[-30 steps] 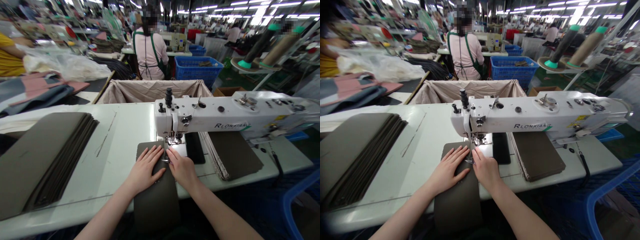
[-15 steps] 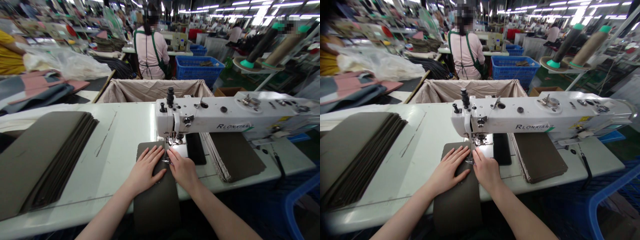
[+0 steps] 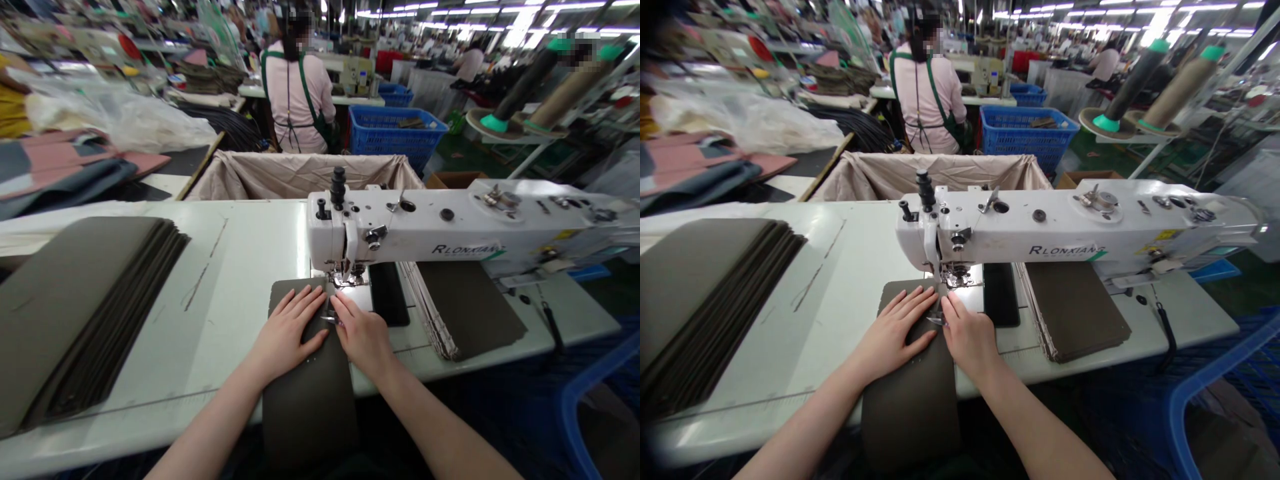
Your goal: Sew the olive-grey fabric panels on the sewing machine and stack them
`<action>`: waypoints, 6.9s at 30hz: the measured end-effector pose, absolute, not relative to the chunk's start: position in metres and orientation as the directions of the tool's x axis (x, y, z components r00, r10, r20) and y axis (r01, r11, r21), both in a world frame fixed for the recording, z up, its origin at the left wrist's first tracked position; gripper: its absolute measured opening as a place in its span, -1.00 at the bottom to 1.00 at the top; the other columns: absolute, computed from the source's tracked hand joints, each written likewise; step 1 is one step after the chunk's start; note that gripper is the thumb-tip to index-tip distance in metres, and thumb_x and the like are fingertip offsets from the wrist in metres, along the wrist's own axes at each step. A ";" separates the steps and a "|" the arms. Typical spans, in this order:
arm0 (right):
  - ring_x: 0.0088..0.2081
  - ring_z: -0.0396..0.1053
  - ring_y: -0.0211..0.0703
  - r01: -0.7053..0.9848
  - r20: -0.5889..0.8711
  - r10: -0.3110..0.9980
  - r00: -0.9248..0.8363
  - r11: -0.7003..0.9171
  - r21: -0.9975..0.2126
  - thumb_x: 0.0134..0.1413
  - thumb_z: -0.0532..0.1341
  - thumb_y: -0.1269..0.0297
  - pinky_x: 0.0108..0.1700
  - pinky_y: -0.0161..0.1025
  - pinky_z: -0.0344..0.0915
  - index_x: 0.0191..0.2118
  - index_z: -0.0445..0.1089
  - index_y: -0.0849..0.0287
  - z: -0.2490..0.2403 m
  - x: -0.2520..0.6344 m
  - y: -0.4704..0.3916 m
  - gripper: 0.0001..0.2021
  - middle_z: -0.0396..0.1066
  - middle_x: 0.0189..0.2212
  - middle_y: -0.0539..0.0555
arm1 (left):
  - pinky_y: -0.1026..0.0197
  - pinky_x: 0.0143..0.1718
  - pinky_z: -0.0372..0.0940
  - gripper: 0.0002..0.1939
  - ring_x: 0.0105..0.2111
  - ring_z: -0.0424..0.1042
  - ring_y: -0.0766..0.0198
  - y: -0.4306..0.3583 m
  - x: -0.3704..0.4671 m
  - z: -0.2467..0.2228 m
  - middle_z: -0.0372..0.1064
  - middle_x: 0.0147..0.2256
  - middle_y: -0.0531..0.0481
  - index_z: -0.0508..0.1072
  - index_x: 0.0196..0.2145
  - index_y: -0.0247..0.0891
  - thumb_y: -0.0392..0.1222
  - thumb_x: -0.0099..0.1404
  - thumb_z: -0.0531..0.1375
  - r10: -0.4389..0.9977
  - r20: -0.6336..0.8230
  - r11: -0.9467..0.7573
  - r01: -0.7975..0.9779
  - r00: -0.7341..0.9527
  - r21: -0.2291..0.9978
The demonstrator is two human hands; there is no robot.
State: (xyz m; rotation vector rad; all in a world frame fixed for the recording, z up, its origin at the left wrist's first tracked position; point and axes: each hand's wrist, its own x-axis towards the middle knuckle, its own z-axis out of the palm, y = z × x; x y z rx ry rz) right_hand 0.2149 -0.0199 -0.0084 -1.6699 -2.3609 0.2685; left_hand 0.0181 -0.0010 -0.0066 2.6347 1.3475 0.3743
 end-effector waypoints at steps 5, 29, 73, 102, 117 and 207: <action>-0.04 0.41 -0.12 0.900 0.100 0.942 -0.320 0.335 -0.278 0.26 0.00 0.33 -0.08 -0.18 0.35 0.29 0.10 0.09 -0.009 0.215 -0.020 -0.51 0.10 0.29 0.03 | -0.08 0.33 -0.14 -0.38 0.32 -0.05 0.10 -0.001 0.016 -0.007 0.00 0.31 -0.01 0.05 0.32 -0.11 0.05 0.37 0.04 0.806 0.161 -0.591 0.760 0.570 0.270; -0.04 0.41 -0.12 0.897 0.107 0.945 -0.310 0.328 -0.297 0.29 0.00 0.30 -0.07 -0.21 0.34 0.28 0.12 0.09 -0.009 0.215 -0.021 -0.54 0.12 0.28 0.09 | -0.13 0.33 -0.16 -0.54 0.29 0.05 0.11 0.000 0.010 -0.006 0.17 0.24 0.05 0.27 0.20 -0.06 -0.06 0.36 0.06 0.829 0.184 -0.558 0.762 0.527 0.329; -0.02 0.41 -0.10 0.896 0.102 0.941 -0.321 0.337 -0.290 0.25 0.03 0.35 -0.08 -0.20 0.36 0.27 0.13 0.12 -0.008 0.216 -0.021 -0.52 0.14 0.27 0.13 | -0.16 0.31 -0.12 -0.57 0.28 0.07 0.09 0.001 0.011 -0.011 0.18 0.23 -0.01 0.28 0.19 -0.09 -0.12 0.39 0.02 0.851 0.208 -0.525 0.782 0.482 0.335; -0.04 0.41 -0.09 0.889 0.117 0.939 -0.324 0.345 -0.300 0.23 0.04 0.37 -0.09 -0.19 0.35 0.24 0.17 0.11 -0.010 0.216 -0.021 -0.54 0.14 0.27 0.09 | -0.14 0.32 -0.16 -0.37 0.34 -0.13 0.07 0.006 0.016 -0.019 -0.09 0.34 -0.03 -0.08 0.36 -0.11 0.05 0.42 -0.01 0.877 0.183 -0.478 0.846 0.444 0.236; -0.06 0.43 -0.09 0.892 0.134 0.938 -0.320 0.346 -0.291 0.21 0.05 0.38 -0.11 -0.18 0.37 0.23 0.19 0.12 -0.013 0.215 -0.021 -0.54 0.16 0.26 0.14 | -0.12 0.33 -0.15 -0.35 0.34 -0.15 0.08 0.007 0.016 -0.022 -0.13 0.35 -0.01 -0.12 0.37 -0.12 0.09 0.43 -0.04 0.875 0.181 -0.478 0.859 0.448 0.183; -0.42 0.40 -0.20 0.816 -0.061 0.997 -0.039 -0.004 -0.578 0.33 0.02 0.17 -0.41 -0.31 0.08 -0.24 0.24 0.10 -0.020 0.296 -0.179 -0.84 0.44 -0.41 -0.04 | 0.04 -0.17 0.26 -0.84 -0.21 0.35 0.10 -0.118 0.097 -0.014 0.41 -0.26 -0.09 0.44 -0.21 -0.19 -0.21 0.42 0.05 0.789 0.276 -0.615 0.695 0.549 0.373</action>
